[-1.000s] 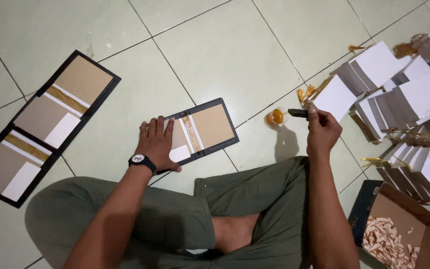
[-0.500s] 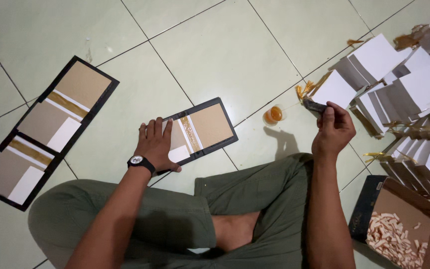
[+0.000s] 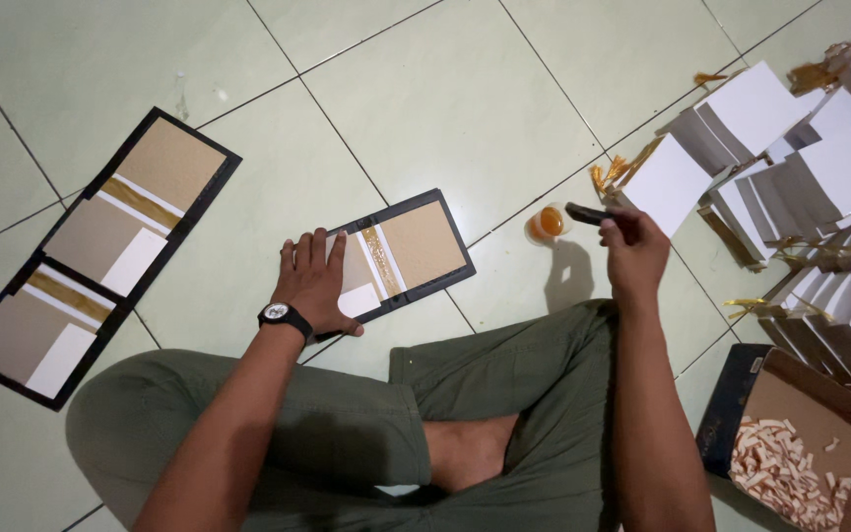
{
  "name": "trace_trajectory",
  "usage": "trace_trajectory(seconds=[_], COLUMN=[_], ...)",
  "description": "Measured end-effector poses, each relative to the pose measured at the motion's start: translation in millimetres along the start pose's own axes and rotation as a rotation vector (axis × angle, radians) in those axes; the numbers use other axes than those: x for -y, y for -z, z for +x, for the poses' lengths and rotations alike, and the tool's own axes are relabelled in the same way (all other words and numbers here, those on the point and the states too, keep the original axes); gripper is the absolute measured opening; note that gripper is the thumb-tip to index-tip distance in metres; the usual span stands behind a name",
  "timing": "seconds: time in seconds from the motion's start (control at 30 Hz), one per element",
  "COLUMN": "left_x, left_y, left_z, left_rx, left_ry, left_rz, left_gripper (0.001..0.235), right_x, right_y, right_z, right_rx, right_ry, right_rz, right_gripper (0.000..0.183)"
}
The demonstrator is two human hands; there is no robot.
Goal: The person sits on the floor and applies glue to the center strip of rectangular frames using a brush. They dip the brush into a small container of glue and spread it along the designated area of each frame, then place the finished frames aside.
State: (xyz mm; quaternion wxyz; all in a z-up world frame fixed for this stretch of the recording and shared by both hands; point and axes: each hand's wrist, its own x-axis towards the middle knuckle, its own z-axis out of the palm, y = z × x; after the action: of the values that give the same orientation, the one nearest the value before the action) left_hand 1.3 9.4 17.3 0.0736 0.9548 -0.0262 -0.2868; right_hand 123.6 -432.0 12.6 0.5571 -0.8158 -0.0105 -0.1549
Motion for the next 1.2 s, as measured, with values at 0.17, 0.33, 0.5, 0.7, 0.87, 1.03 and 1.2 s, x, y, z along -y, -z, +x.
trace_trajectory(seconds=[0.17,0.33,0.5,0.7,0.87,1.03,1.2], left_x=[0.0,1.5,2.1,0.6,0.0,15.7,16.2], left_y=[0.4,-3.9,-6.4,-5.0,-4.8,-43.2,-42.5], left_z=[0.3,1.8,2.3,-0.2,-0.3,30.3,30.0], left_rx=[0.005,-0.001,-0.027,-0.028,-0.036,-0.088,-0.072], left_ry=[0.007,0.006,-0.005,0.001,0.005,-0.013,-0.016], left_rz=[0.023,0.011,0.046,0.031,0.016,0.12,0.091], left_gripper=[0.153,0.154,0.154,0.154,0.153,0.168,0.169], right_x=[-10.9,0.8,7.2,43.2,40.0,123.0,144.0], right_y=[-1.3,-5.3,-8.0,1.3,25.5,30.9,45.7], right_z=[5.3,1.4,-0.2,-7.9,3.4,4.6,14.9], right_rx=[0.041,0.032,-0.011,-0.058,-0.061,-0.074,-0.083], right_ry=[-0.248,-0.292,-0.276,-0.162,0.02,-0.02,0.121], right_rz=[-0.288,-0.322,-0.146,0.039,0.073,-0.039,0.015], right_gripper=[0.026,0.025,0.026,0.027,0.027,0.023,0.026])
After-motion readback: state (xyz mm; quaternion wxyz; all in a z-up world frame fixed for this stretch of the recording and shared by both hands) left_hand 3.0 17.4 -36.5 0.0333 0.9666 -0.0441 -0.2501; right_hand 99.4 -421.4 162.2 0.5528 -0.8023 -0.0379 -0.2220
